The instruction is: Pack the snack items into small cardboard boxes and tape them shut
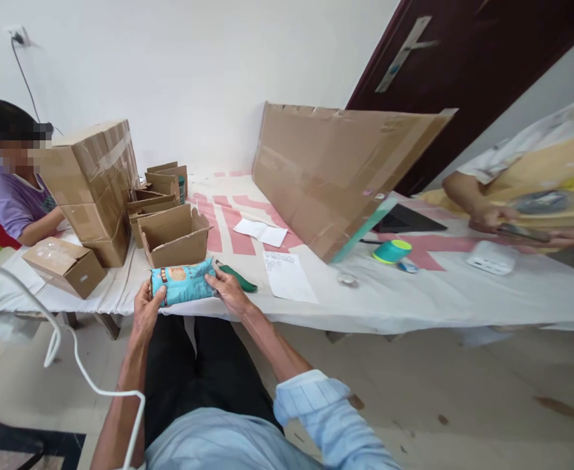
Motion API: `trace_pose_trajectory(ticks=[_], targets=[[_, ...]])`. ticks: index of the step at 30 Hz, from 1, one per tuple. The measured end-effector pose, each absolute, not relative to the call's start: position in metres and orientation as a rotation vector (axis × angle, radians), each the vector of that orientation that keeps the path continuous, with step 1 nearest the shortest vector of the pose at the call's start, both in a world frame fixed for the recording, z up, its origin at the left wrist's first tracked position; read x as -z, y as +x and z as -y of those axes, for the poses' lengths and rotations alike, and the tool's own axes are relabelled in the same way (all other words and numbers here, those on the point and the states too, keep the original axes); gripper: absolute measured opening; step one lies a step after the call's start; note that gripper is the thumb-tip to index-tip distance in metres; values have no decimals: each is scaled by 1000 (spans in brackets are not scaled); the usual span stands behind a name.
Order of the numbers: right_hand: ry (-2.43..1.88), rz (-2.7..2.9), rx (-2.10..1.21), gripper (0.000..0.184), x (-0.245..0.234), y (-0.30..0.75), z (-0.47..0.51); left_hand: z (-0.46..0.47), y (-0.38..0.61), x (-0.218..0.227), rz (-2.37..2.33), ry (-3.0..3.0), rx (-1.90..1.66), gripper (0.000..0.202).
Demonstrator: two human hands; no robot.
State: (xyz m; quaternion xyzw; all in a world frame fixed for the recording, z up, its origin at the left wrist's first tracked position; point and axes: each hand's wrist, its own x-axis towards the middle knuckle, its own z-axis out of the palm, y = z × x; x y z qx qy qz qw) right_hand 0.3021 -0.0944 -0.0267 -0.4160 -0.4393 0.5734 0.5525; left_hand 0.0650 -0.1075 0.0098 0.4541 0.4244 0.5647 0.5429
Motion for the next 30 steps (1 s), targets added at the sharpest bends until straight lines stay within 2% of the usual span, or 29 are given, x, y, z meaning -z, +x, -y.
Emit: trace_pose_trajectory(ticks=[7,14,19,25,30], targets=[[-1068,860,-1497,61,53,306,117,104,67,21,-1176,879,-1182,71],[-1134,789,-1444,62,46,301,111,99,66,22,-1182,873,-1170,62],[-1042,878,-1171,55,0,306,107,99,72,-24,-1019,1000,-1327,68],[-886,1009,-876,46,-75,312,113,106,75,-98,-703,1205,-1513,53],[-868,1039,-796,49,-101,311,115,107,74,-119,-673,1263,-1564,56]])
